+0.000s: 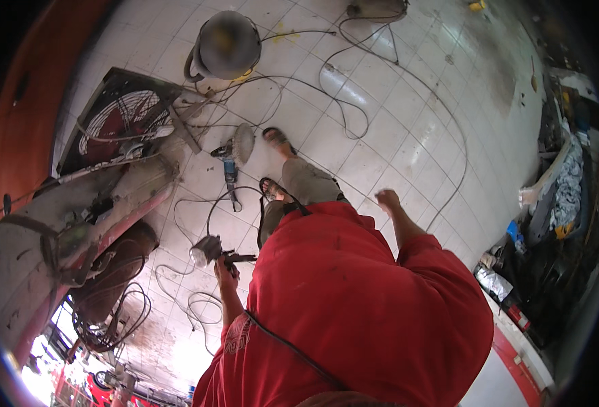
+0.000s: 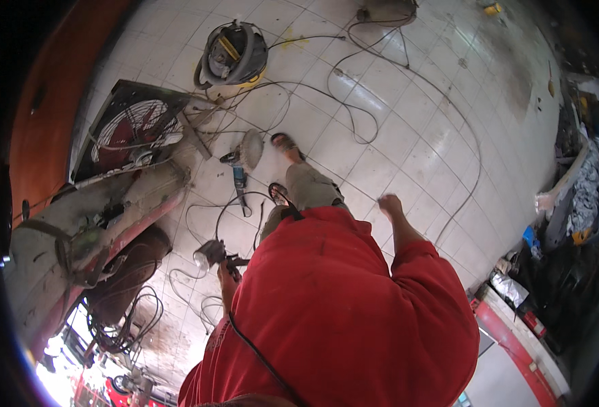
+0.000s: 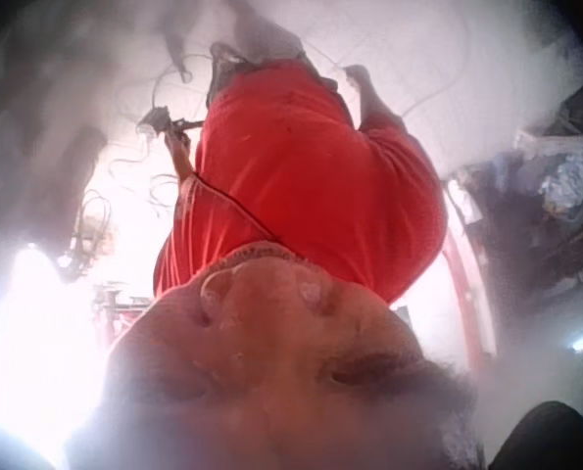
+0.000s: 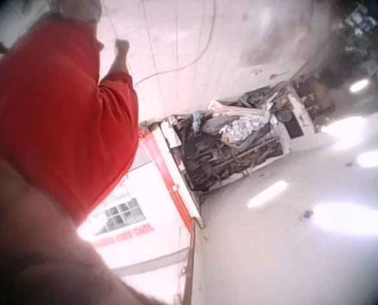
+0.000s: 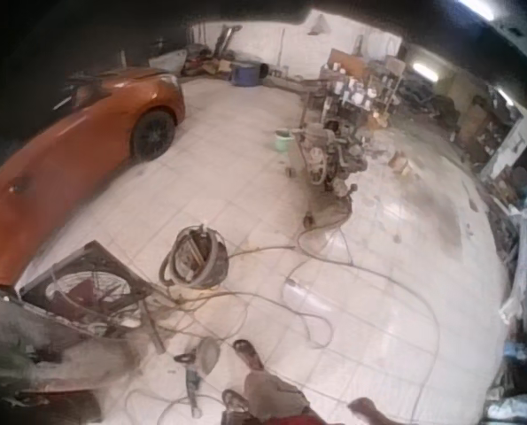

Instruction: The person walks to a workbench, opens paint cans, and pours green paint into a spray gun cup. They add thinner from a yellow can, stir the mixture with a stick, and attach the cup to the spray gun. The person then connects an air hose to the spray gun and walks toward a scooter.

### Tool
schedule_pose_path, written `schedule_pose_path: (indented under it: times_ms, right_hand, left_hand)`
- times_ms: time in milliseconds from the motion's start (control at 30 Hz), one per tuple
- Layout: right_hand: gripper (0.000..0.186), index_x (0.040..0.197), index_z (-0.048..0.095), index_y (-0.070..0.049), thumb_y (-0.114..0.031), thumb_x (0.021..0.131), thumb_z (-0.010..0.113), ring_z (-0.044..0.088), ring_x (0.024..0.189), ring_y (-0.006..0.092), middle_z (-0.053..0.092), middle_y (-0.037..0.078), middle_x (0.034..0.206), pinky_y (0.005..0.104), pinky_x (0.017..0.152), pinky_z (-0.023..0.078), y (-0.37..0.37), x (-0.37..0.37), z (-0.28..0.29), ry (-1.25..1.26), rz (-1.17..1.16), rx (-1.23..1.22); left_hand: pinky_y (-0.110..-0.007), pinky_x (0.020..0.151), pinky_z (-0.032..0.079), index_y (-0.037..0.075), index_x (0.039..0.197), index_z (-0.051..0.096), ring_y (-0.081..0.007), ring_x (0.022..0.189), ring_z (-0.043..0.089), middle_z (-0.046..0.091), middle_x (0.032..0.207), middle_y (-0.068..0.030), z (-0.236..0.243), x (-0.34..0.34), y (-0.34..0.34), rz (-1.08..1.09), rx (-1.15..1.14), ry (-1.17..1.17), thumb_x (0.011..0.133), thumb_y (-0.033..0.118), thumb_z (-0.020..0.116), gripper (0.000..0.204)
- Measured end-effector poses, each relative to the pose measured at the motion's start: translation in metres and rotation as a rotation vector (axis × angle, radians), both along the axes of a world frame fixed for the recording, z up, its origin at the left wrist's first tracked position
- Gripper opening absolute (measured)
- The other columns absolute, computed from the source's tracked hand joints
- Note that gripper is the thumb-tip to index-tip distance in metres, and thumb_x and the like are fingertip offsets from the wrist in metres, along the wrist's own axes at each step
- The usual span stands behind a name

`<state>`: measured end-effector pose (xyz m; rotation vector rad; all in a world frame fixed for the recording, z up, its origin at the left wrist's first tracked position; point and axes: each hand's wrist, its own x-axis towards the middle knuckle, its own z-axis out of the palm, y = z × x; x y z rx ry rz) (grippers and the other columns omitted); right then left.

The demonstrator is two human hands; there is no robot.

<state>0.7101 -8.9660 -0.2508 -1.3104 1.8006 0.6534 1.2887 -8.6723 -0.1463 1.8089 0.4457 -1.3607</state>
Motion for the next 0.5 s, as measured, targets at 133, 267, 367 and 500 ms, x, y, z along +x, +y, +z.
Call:
schedule_pose_path:
  times_ms: [133, 267, 367, 500]
  right_hand:
    - [0.021, 0.109, 0.074, -0.013, -0.024, 0.093, 0.066, 0.069, 0.082, 0.0195, 0.071, 0.006, 0.083, 0.043, 0.063, 0.055, 0.038, -0.013, 0.012, -0.04, -0.319, 0.479]
    - [0.03, 0.112, 0.072, -0.011, -0.031, 0.09, 0.073, 0.069, 0.083, 0.0209, 0.072, 0.007, 0.094, 0.0398, 0.067, 0.056, -0.041, 0.019, 0.008, -0.263, -0.237, 0.552]
    - [0.026, 0.1, 0.073, -0.009, -0.033, 0.093, 0.074, 0.056, 0.06, 0.0165, 0.061, 0.004, 0.073, 0.0391, 0.052, 0.049, -0.155, 0.061, -0.024, -0.312, -0.347, 0.255]
    - [0.04, 0.101, 0.076, -0.006, -0.041, 0.092, 0.06, 0.067, 0.108, 0.0373, 0.073, 0.019, 0.107, 0.0474, 0.094, 0.054, -0.353, 0.154, -0.047, -0.208, 0.612, -0.042]
  left_hand:
    - [-0.029, 0.034, 0.031, 0.01, 0.083, 0.066, -0.0129, 0.035, 0.04, 0.046, 0.051, -0.0009, -0.036, -0.013, -0.027, -0.008, -0.031, -0.114, 0.096, 0.038, 0.056, 0.033]
    - [-0.03, 0.034, 0.031, 0.008, 0.085, 0.069, -0.0147, 0.035, 0.041, 0.046, 0.05, -0.0014, -0.057, -0.041, -0.046, 0.107, -0.027, -0.118, 0.095, 0.039, 0.056, 0.035]
    - [-0.031, 0.033, 0.031, 0.007, 0.084, 0.067, -0.0158, 0.034, 0.04, 0.05, 0.053, -0.003, -0.042, -0.059, -0.079, -0.025, 0.033, -0.109, 0.095, 0.038, 0.054, 0.036]
    - [-0.03, 0.033, 0.031, 0.006, 0.085, 0.069, -0.0141, 0.034, 0.039, 0.049, 0.053, -0.0021, -0.03, -0.105, -0.099, -0.094, -0.032, -0.314, 0.097, 0.038, 0.054, 0.037]
